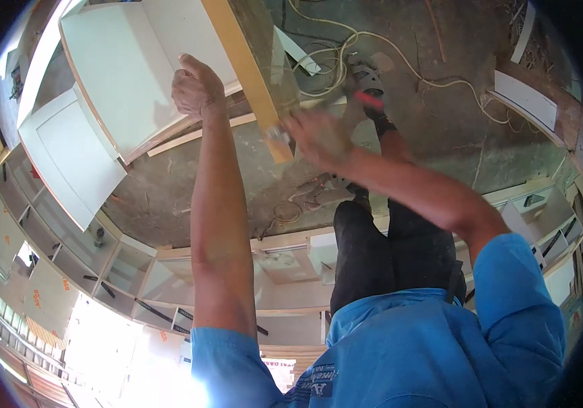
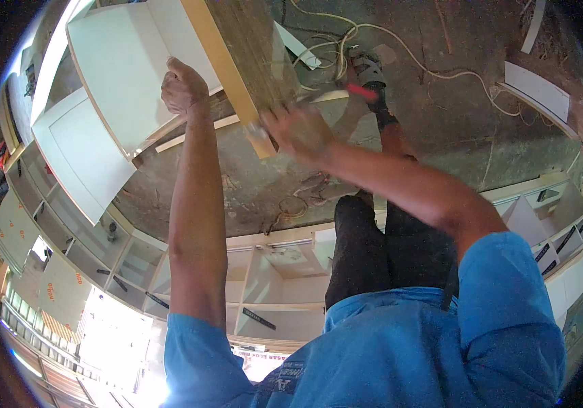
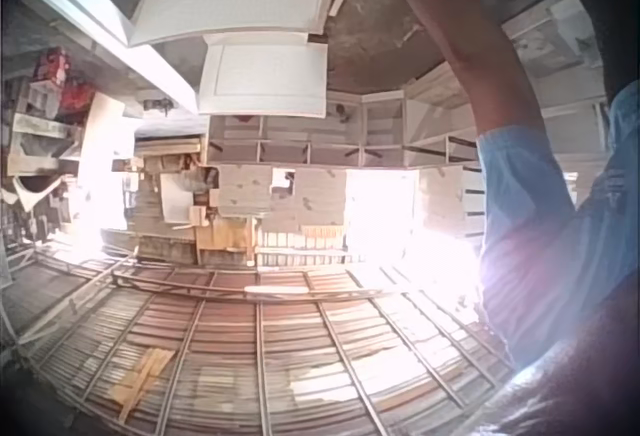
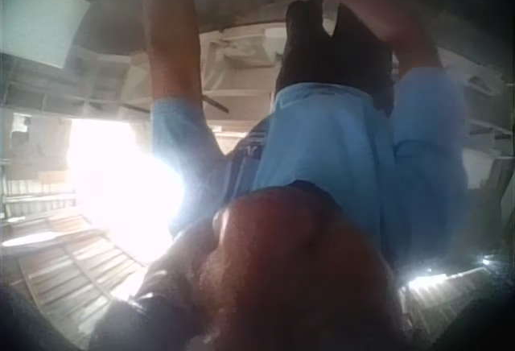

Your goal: The person applies adhesive strips to the edges of a wooden cabinet box by hand, then uses a utility knife and a file to trim and smooth the excess material along the edges.

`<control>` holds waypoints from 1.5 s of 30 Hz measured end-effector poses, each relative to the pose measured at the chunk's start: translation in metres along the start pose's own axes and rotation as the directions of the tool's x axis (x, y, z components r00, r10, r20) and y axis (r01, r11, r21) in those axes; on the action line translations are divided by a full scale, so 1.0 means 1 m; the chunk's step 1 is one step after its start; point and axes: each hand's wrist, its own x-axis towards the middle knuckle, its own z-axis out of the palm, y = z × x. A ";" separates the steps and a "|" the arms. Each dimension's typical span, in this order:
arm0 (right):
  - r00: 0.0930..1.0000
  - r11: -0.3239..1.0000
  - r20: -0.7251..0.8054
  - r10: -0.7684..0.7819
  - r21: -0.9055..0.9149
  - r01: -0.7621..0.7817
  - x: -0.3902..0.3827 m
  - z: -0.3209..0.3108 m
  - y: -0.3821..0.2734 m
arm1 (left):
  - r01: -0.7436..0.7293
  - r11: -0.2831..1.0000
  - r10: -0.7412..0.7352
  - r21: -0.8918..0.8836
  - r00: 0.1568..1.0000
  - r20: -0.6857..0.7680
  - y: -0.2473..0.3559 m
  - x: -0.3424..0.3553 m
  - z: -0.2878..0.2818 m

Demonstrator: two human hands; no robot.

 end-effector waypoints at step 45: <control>0.604 -0.570 0.676 0.423 0.717 -0.403 -0.018 -0.106 0.245 | -0.129 0.982 0.140 -0.140 0.988 0.069 0.217 0.114 0.038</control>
